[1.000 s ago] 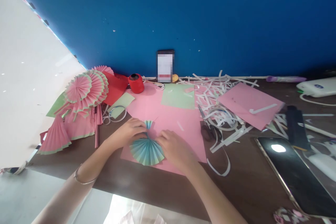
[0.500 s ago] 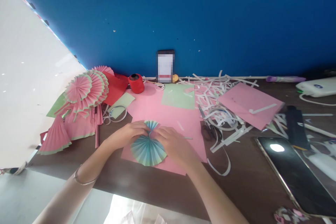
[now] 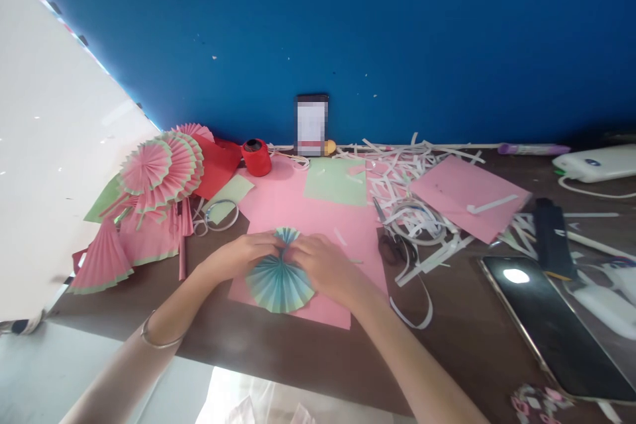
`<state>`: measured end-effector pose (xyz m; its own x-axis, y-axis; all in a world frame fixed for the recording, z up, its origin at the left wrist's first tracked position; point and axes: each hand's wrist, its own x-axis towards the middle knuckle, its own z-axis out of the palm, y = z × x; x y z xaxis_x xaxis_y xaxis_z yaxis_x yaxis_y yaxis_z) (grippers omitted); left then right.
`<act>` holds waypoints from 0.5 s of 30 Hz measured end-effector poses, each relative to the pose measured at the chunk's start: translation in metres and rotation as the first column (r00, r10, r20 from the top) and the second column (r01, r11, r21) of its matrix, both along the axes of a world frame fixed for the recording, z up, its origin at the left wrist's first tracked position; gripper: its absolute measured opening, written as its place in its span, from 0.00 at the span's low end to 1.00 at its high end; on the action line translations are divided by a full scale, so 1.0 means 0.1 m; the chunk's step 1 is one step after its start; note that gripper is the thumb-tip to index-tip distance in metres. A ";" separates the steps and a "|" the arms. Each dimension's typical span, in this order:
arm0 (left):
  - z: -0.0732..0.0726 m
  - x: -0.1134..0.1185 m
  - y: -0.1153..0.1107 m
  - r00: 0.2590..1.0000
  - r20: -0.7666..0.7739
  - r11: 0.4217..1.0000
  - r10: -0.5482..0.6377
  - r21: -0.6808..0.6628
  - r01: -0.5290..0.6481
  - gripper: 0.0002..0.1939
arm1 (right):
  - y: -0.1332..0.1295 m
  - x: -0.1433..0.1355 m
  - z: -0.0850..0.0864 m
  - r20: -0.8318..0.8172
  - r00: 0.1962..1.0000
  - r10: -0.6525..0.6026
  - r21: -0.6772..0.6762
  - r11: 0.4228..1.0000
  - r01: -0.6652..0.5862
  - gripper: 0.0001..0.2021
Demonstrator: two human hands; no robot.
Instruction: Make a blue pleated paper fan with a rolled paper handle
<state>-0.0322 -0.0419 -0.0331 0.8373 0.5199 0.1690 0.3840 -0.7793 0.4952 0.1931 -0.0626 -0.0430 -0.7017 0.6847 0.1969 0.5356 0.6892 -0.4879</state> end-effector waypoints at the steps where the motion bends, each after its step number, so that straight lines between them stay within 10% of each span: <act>1: 0.00 0.00 0.00 1.000 0.005 1.000 -0.001 0.002 0.001 0.14 | 0.02 0.00 0.01 0.010 1.000 0.015 0.005 1.000 -0.016 0.13; 15: -0.07 -0.06 0.03 0.997 -0.018 0.994 0.071 0.088 -0.069 0.20 | 0.20 -0.08 0.16 0.046 0.996 0.073 -0.041 0.997 -0.072 0.14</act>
<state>-0.0378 -0.0385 -0.0401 0.8033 0.5613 0.1990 0.4486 -0.7901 0.4177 0.1846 -0.0428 -0.0266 -0.7577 0.6383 0.1359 0.5082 0.7077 -0.4908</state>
